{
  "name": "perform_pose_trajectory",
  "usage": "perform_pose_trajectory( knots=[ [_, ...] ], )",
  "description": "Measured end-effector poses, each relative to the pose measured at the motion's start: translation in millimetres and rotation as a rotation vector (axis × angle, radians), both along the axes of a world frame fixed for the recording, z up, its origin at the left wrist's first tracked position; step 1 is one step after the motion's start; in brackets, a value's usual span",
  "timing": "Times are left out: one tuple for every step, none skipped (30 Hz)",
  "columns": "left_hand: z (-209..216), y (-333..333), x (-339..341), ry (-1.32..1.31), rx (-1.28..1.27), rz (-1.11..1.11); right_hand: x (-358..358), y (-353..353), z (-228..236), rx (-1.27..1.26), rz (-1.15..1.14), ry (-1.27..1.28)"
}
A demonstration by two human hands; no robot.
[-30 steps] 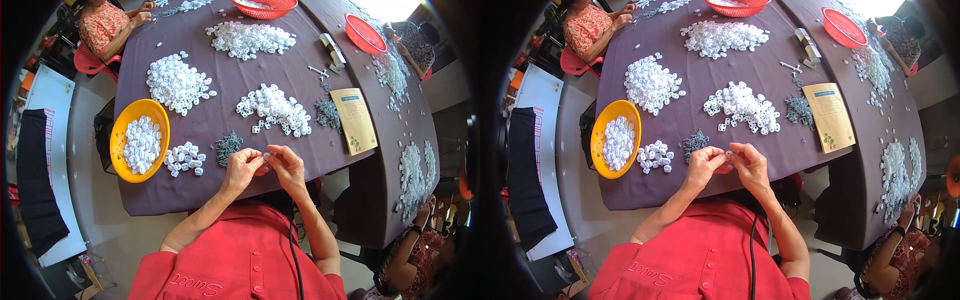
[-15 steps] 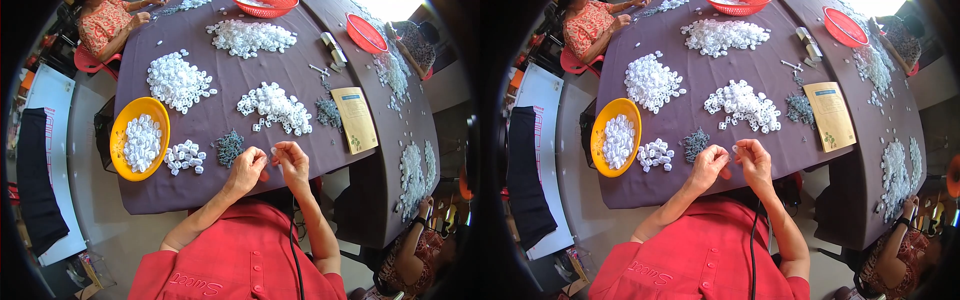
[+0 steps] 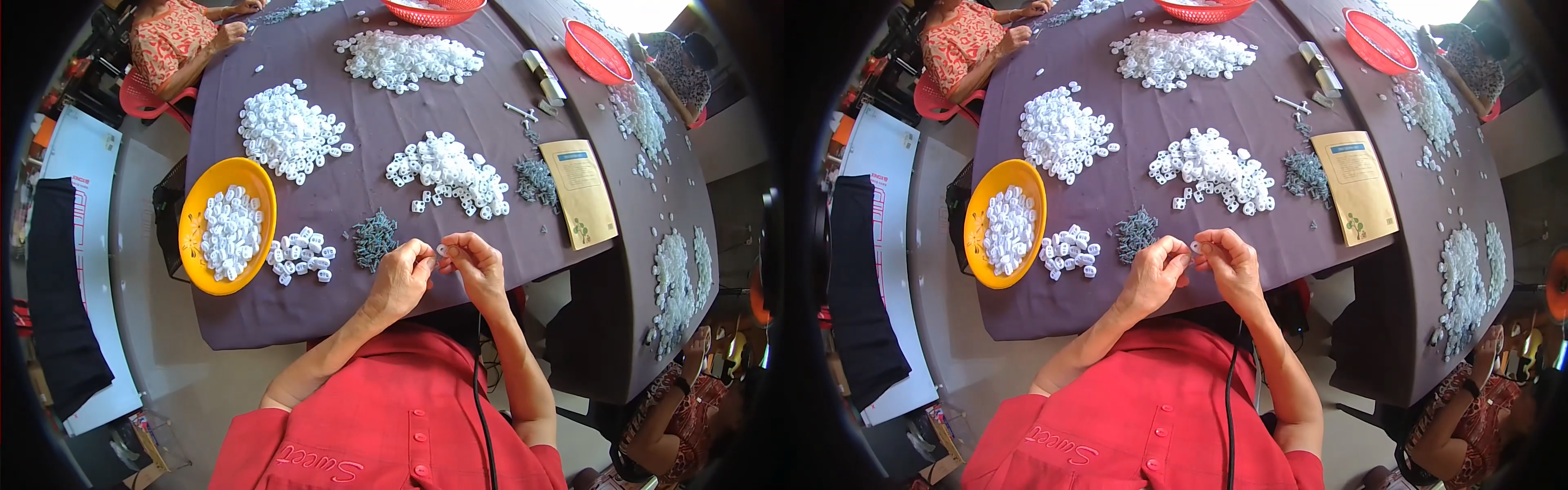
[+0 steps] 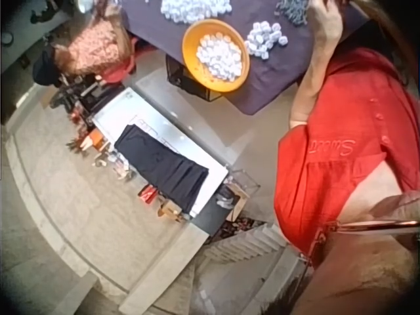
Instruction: The person assembles plastic cord toggles by hand, repeatedly picking up grey pieces and inserting them into white plastic pieces.
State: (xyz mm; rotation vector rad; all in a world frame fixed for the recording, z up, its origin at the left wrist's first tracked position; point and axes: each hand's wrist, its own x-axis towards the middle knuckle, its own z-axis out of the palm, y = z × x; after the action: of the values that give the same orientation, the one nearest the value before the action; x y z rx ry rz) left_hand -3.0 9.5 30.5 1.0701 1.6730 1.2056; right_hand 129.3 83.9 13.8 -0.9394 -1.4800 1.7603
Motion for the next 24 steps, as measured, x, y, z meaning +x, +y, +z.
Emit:
perform_pose_trajectory(
  knots=[
    [0, 0, 0, -0.001, 0.0, -0.001, 0, 1, -1, -0.005, 0.007, 0.005],
    [1, 0, 0, -0.001, -0.015, -0.006, 0, 1, -1, -0.005, 0.006, 0.004],
    [1, 1, -1, -0.001, -0.03, -0.011, 0, 1, 0, 0.012, 0.02, -0.015],
    [0, 1, -1, -0.001, -0.03, -0.01, 0, 1, 1, 0.029, 0.036, -0.035],
    [-3, 1, -2, 0.061, -0.003, -0.021, -1, 0, 2, 0.029, 0.037, -0.035],
    [-6, 0, -3, 0.124, 0.025, -0.032, -1, -1, 3, 0.036, 0.035, -0.047],
    [-8, 0, -3, 0.124, 0.025, -0.031, -1, -1, 4, 0.043, 0.033, -0.059],
    [-9, 0, -3, 0.138, 0.028, -0.026, -2, -2, 4, 0.043, 0.035, -0.059],
    [-9, -1, -4, 0.152, 0.031, -0.022, -2, -2, 5, 0.065, 0.042, -0.081],
    [-9, 0, -3, 0.152, 0.033, -0.023, -2, -2, 6, 0.088, 0.046, -0.103],
    [-9, 0, -3, 0.155, 0.031, -0.022, -2, -2, 5, 0.089, 0.045, -0.103],
    [-8, 0, -3, 0.158, 0.028, -0.021, -2, -2, 5, 0.089, 0.045, -0.104],
    [-7, 0, -3, 0.159, 0.029, -0.021, -2, -2, 4, 0.089, 0.047, -0.104],
    [-6, 0, -3, 0.118, 0.0, -0.013, -2, -2, 4, 0.089, 0.047, -0.104],
    [-5, 0, -3, 0.078, -0.03, -0.006, -2, -2, 4, 0.096, 0.048, -0.108],
    [-2, 0, -3, 0.078, -0.029, -0.007, -2, -2, 5, 0.103, 0.05, -0.112],
    [1, 1, -3, -0.03, -0.064, 0.006, -2, -2, 4, 0.103, 0.049, -0.111],
    [2, 1, -3, -0.137, -0.099, 0.018, -2, -2, 3, 0.092, 0.049, -0.103],
    [2, 1, -4, -0.137, -0.099, 0.017, -1, -2, 2, 0.081, 0.05, -0.095],
    [2, 1, -5, -0.152, -0.099, 0.023, -1, -2, 2, 0.081, 0.049, -0.095],
    [2, 1, -5, -0.167, -0.099, 0.028, -2, -3, 2, 0.08, 0.046, -0.093],
    [2, 1, -5, -0.167, -0.099, 0.027, -2, -3, 2, 0.079, 0.044, -0.091],
    [2, 1, -6, -0.183, -0.101, 0.028, -2, -3, 2, 0.079, 0.044, -0.09],
    [2, 1, -6, -0.199, -0.103, 0.028, -2, -3, 2, 0.074, 0.041, -0.085]
  ],
)
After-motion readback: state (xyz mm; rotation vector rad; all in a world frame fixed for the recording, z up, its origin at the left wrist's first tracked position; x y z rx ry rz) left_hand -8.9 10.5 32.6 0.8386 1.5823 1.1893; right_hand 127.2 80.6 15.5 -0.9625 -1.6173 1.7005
